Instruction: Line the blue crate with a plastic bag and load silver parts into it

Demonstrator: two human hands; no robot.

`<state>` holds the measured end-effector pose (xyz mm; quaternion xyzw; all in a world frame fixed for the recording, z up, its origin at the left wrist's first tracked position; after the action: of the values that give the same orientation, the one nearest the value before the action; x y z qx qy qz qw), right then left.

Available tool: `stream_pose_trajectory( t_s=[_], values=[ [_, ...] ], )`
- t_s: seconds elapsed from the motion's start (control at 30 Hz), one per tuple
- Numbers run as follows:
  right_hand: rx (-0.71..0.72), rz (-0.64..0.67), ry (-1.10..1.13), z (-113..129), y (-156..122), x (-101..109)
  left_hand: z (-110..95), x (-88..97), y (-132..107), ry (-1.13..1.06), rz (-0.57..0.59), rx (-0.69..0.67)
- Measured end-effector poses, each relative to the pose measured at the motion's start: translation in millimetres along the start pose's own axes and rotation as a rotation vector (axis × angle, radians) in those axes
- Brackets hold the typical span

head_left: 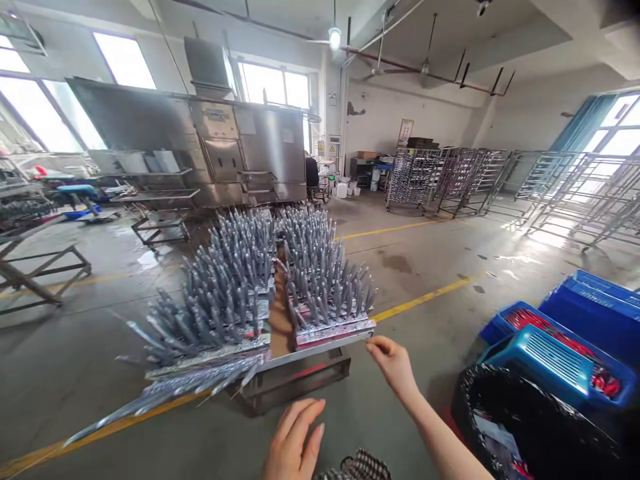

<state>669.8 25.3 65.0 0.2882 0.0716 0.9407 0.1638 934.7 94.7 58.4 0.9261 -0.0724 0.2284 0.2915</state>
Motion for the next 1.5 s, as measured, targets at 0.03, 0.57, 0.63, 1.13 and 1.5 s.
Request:
stream_pose_trajectory(
  t_s=[0.03,0.57,0.63,1.13,1.5],
  values=[
    [-0.046,-0.054,0.051,-11.3,13.2,14.2,-2.4,-16.2,14.0,0.100,0.036,-0.069],
    [0.181,0.248,-0.154,-24.6,102.9,13.0,-14.0,-147.7,109.9,0.556,0.046,0.026],
    [0.206,0.232,-0.204,-22.8,103.2,12.5,-15.5,-148.9,109.4,0.558,0.031,0.023],
    [0.253,-0.080,-0.097,31.9,109.5,61.0,-26.3,-149.1,115.6,0.535,0.211,0.129],
    [0.541,0.490,-0.229,43.9,31.3,14.5,-10.7,-103.3,88.2,-0.553,-0.057,0.444]
  ],
)
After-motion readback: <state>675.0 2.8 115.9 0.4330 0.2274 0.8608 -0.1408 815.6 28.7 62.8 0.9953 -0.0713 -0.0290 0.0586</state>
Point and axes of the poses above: each hand's wrist, its own y-axis towards the middle knuckle, its own x-axis out of the back of the hand, z = x × y, the point moved 3 cm from there along y, towards the middle knuckle, and after that the axes turned 10 degrees about -y, right-handed, at the moved point
